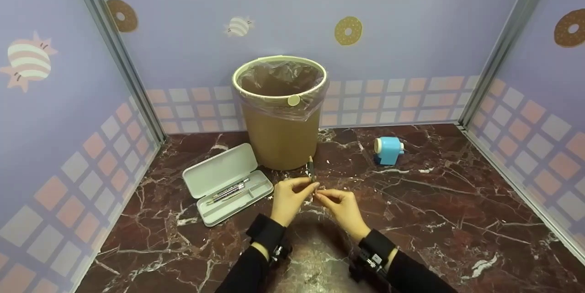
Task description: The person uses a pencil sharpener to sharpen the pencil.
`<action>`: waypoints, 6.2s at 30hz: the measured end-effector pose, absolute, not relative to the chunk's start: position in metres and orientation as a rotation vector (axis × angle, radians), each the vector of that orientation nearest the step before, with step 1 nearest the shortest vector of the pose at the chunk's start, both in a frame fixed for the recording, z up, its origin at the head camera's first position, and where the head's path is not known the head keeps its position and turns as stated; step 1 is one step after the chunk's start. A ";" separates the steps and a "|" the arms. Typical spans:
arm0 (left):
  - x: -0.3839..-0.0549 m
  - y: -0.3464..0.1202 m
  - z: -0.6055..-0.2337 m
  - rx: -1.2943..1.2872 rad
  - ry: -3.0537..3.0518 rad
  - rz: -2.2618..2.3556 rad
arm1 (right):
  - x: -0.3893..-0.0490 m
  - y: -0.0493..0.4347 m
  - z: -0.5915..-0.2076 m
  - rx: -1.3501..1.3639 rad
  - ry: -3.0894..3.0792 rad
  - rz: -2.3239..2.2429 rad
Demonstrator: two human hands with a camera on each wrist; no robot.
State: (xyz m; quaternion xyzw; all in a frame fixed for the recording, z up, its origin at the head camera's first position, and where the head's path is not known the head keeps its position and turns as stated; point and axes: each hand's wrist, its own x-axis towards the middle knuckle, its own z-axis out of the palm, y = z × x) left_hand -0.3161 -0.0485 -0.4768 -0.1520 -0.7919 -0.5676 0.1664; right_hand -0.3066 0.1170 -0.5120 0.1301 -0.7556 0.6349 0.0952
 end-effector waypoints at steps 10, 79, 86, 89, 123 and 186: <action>-0.315 -0.051 -0.478 -0.475 -2.284 -1.492 | -0.305 0.121 -0.515 0.520 -2.242 1.675; -0.315 -0.077 -0.467 -0.828 -2.440 -0.602 | -0.318 0.159 -0.487 0.932 -2.391 0.681; -0.315 -0.084 -0.471 -0.814 -2.455 -0.684 | -0.328 0.173 -0.490 0.900 -2.391 0.666; -0.316 -0.087 -0.472 -0.809 -2.459 -0.704 | -0.337 0.190 -0.488 0.854 -2.413 0.678; -0.313 -0.099 -0.479 -0.781 -2.444 -0.674 | -0.431 0.323 -0.476 0.472 -2.688 0.204; -0.300 -0.113 -0.483 -0.809 -2.560 -0.867 | -0.315 0.201 -0.466 1.117 -2.422 0.227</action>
